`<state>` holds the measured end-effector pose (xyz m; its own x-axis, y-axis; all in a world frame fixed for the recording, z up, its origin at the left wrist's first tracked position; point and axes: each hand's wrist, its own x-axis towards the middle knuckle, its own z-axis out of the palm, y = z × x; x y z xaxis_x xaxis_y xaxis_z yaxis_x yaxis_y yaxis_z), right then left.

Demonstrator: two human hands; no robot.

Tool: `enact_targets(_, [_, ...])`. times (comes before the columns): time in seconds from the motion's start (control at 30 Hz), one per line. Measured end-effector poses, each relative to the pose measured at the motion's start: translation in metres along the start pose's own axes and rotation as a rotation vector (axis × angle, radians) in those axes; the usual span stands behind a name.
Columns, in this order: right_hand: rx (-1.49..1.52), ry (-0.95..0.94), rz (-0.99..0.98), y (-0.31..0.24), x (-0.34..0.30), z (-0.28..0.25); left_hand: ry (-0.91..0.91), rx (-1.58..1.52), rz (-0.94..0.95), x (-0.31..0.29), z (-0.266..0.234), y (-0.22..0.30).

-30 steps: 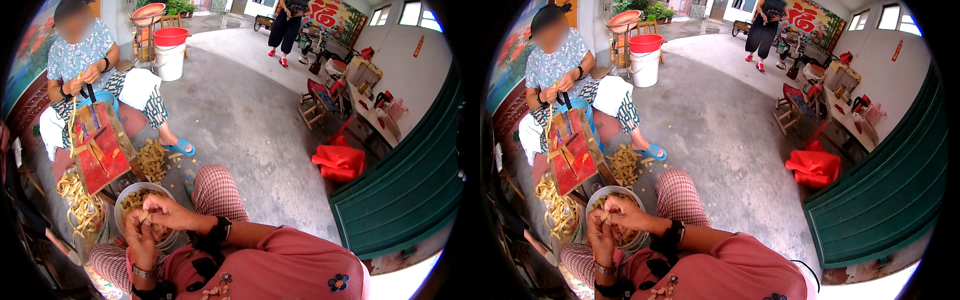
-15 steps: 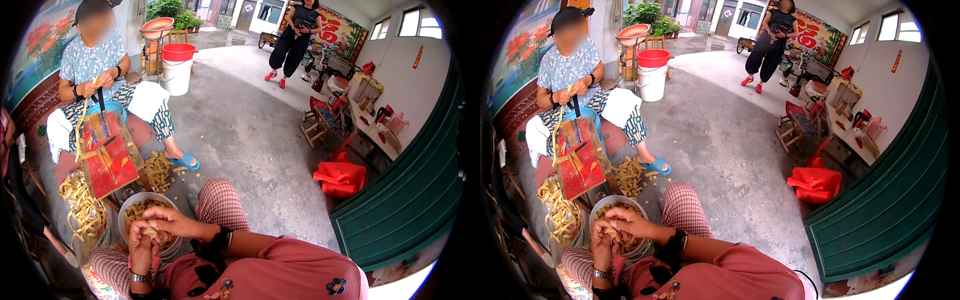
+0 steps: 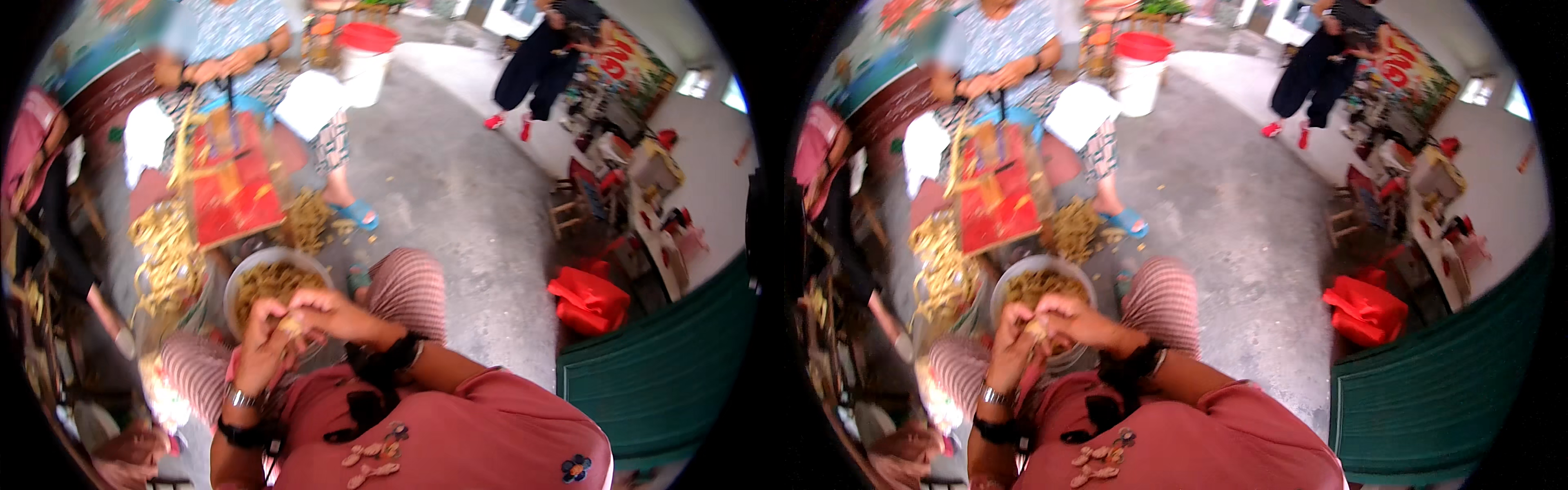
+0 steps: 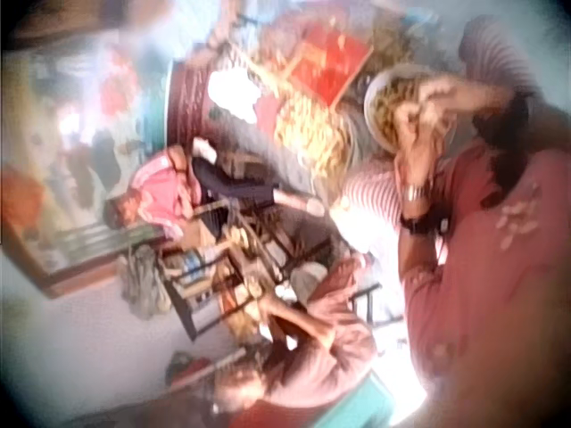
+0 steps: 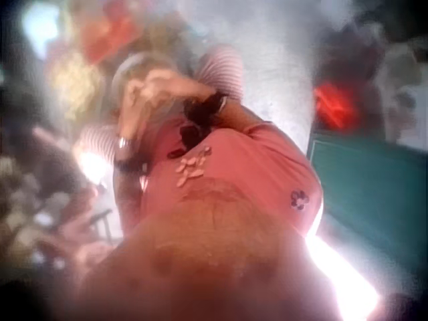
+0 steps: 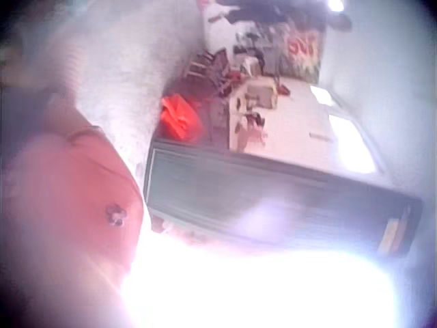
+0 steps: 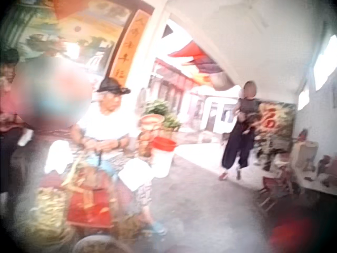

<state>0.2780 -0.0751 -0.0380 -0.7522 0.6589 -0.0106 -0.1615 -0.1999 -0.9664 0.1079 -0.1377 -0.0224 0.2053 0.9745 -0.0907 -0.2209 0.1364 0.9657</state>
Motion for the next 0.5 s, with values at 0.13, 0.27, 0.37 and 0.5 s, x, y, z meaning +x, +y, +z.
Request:
enact_targets(0.13, [0.045, 0.229, -0.041, 0.002, 0.002, 0.009, 0.076, 0.016, 0.069, 0.007, 0.000, -0.010])
enact_targets(0.27, [0.026, 0.345, -0.100, -0.005, 0.005, 0.010, 0.022, -0.134, -0.018, 0.001, -0.002, -0.002])
enact_targets(0.37, [0.015, 0.417, -0.120, -0.005, 0.006, 0.009, 0.012, -0.151, -0.018, 0.000, -0.002, -0.006])
enact_targets(0.5, [0.048, 0.432, -0.166, -0.006, 0.010, -0.005, -0.007, -0.104, -0.042, 0.000, -0.001, -0.005])
